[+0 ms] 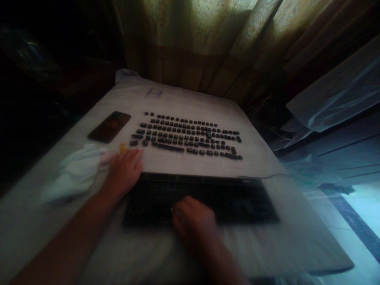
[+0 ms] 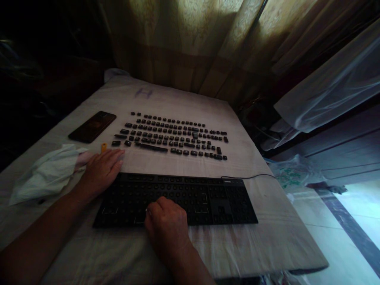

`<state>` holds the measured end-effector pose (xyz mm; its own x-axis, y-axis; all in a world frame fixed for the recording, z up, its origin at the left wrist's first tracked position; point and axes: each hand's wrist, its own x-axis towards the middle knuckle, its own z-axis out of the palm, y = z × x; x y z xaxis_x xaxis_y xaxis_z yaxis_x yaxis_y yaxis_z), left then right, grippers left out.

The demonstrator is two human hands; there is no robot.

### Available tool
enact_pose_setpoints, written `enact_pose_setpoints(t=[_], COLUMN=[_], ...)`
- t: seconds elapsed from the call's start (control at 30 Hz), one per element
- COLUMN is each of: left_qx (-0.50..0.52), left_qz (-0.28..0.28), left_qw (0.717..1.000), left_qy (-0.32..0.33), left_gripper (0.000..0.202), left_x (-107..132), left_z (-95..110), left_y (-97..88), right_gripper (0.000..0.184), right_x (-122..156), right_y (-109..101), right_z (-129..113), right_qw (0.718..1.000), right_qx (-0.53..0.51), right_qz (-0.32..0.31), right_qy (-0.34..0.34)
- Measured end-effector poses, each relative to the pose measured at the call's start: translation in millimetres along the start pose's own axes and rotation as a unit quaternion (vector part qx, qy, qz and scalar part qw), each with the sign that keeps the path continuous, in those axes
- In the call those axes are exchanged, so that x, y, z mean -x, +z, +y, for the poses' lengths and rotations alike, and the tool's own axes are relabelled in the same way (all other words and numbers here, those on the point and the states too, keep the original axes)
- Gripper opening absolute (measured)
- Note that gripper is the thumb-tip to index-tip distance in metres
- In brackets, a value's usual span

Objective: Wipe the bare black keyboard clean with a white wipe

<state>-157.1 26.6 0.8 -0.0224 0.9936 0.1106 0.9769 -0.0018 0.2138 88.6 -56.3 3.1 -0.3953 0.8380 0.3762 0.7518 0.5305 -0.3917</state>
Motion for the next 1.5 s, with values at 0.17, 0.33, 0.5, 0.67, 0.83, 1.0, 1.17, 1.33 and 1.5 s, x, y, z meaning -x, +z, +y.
enact_pose_setpoints(t=[0.17,0.33,0.5,0.67,0.83,1.0,1.17,1.33,1.5], left_qx=[0.000,0.001,0.005,0.008,0.010,0.011,0.011,0.014,0.016], left_qz=[-0.002,0.006,0.012,0.019,0.019,0.017,0.009,0.008,0.011], left_qw=[1.000,1.000,1.000,1.000,1.000,1.000,1.000,1.000,1.000], left_qy=[-0.002,0.001,0.005,0.010,0.009,0.007,0.001,0.003,0.005], left_gripper=[0.054,0.052,0.052,0.049,0.050,0.050,0.053,0.052,0.052], left_x=[-0.5,0.0,0.8,0.1,0.1,0.8,0.8,0.2,0.7], left_z=[-1.0,-1.1,-0.8,-1.3,-1.7,-1.3,-0.1,-0.4,-1.5], left_y=[0.0,1.0,2.0,3.1,4.1,4.0,3.9,4.3,4.1], right_gripper=[0.016,0.017,0.019,0.020,0.017,0.017,0.015,0.015,0.016], right_x=[1.6,2.3,3.5,0.0,-2.5,-5.2,-11.3,-10.2,-7.4], right_y=[4.6,0.0,-1.0,3.2,9.6,9.0,6.7,11.3,9.5], right_z=[0.5,2.4,4.4,-1.8,-6.5,-7.1,-7.5,-9.0,-9.6], right_qw=[1.000,0.999,0.996,0.995,0.999,1.000,0.999,0.999,0.999], right_qx=[-0.004,-0.042,-0.087,-0.091,-0.046,-0.011,0.011,0.020,0.009], right_qz=[0.003,0.000,0.019,0.027,0.006,-0.008,-0.013,-0.008,-0.020], right_qy=[0.012,0.010,0.014,0.001,-0.015,-0.021,-0.047,-0.031,-0.025])
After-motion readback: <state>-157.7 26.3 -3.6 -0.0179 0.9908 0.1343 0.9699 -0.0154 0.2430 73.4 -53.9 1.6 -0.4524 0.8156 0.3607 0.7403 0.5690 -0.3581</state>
